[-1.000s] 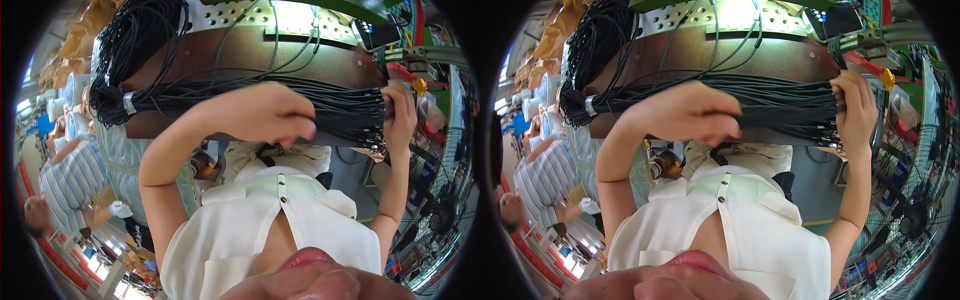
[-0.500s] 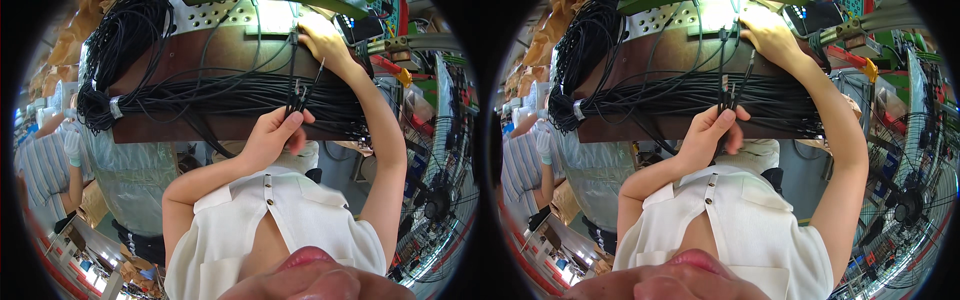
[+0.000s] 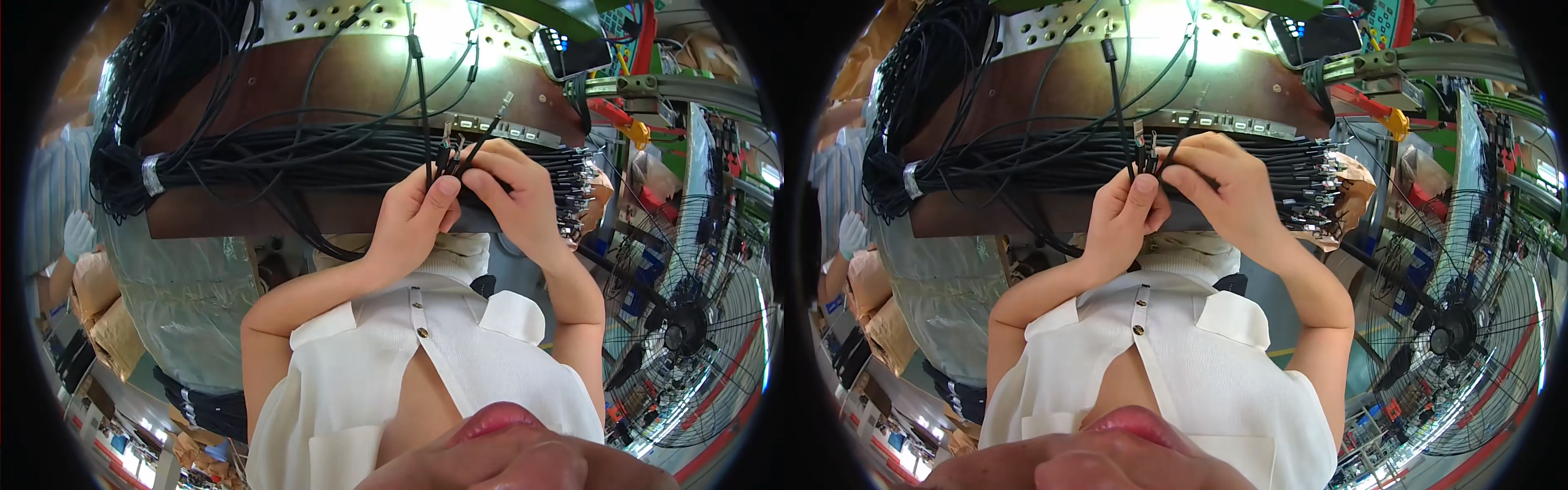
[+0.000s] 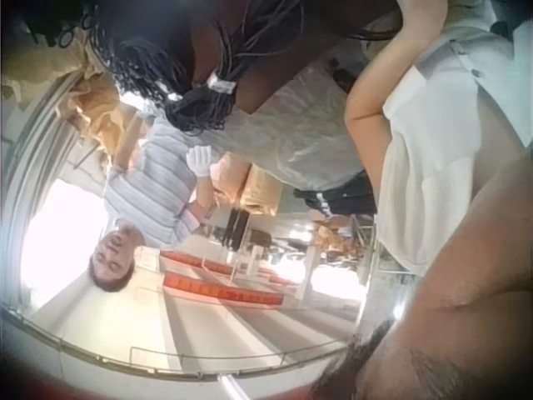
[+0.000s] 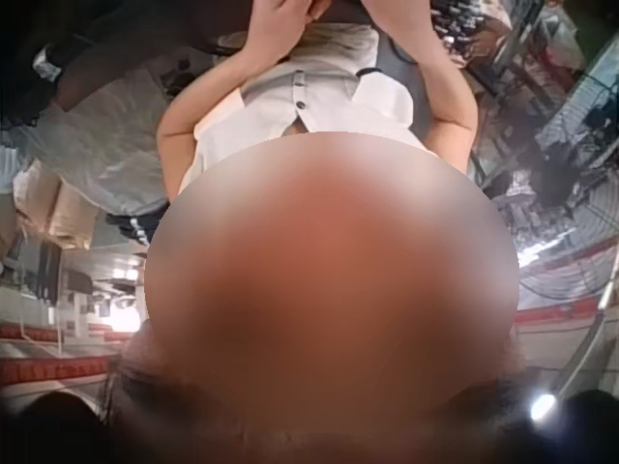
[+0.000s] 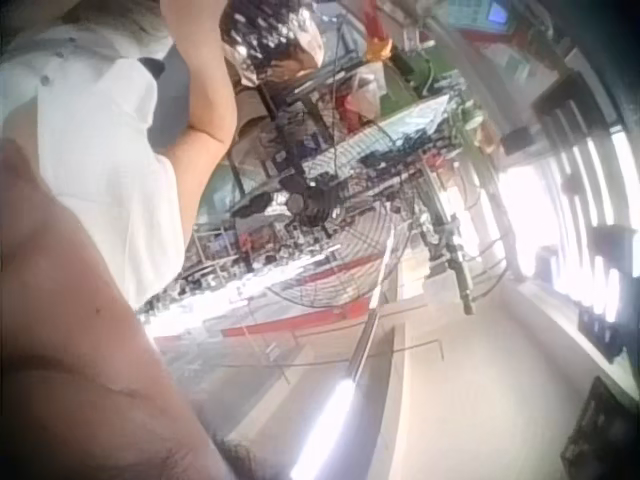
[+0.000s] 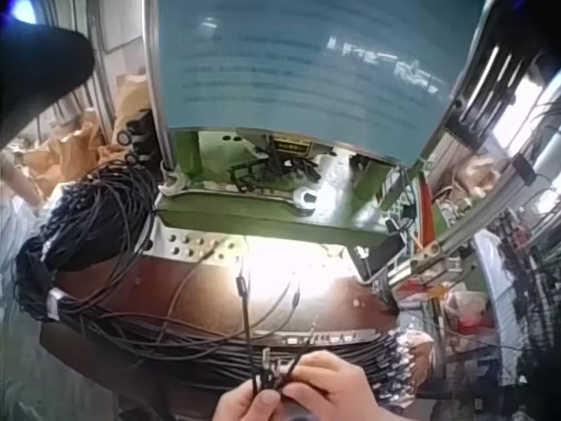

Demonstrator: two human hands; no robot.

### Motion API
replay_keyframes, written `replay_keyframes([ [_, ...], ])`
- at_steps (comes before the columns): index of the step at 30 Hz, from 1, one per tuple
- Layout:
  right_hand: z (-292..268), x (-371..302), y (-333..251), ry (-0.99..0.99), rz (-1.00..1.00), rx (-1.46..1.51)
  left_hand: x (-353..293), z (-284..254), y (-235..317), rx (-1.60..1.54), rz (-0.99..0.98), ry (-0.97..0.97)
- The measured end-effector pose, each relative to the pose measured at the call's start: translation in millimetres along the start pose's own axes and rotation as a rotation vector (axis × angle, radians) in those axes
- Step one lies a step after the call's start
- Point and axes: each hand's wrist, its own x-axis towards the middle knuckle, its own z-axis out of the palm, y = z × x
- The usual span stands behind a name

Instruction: Assembling or testing electronic cables by plugging them from a bundle into a testing fixture and trimming them with wire cutters.

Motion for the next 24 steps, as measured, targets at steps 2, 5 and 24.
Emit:
replay_keyframes([
  [2,-12.7,6.5,-3.6,0.175,-0.266,-0.499,-0.2,-3.5,2.4,-0.018,-0.006,-0.033],
  [5,-11.6,28.6,11.9,0.349,-0.479,-0.688,-0.5,-1.1,2.1,-0.042,-0.07,-0.064],
  [24,1.0,43.2,20.9,-0.016,-0.385,-0.573,1.1,-16.6,12.6,-0.608,-0.239,-0.132],
])
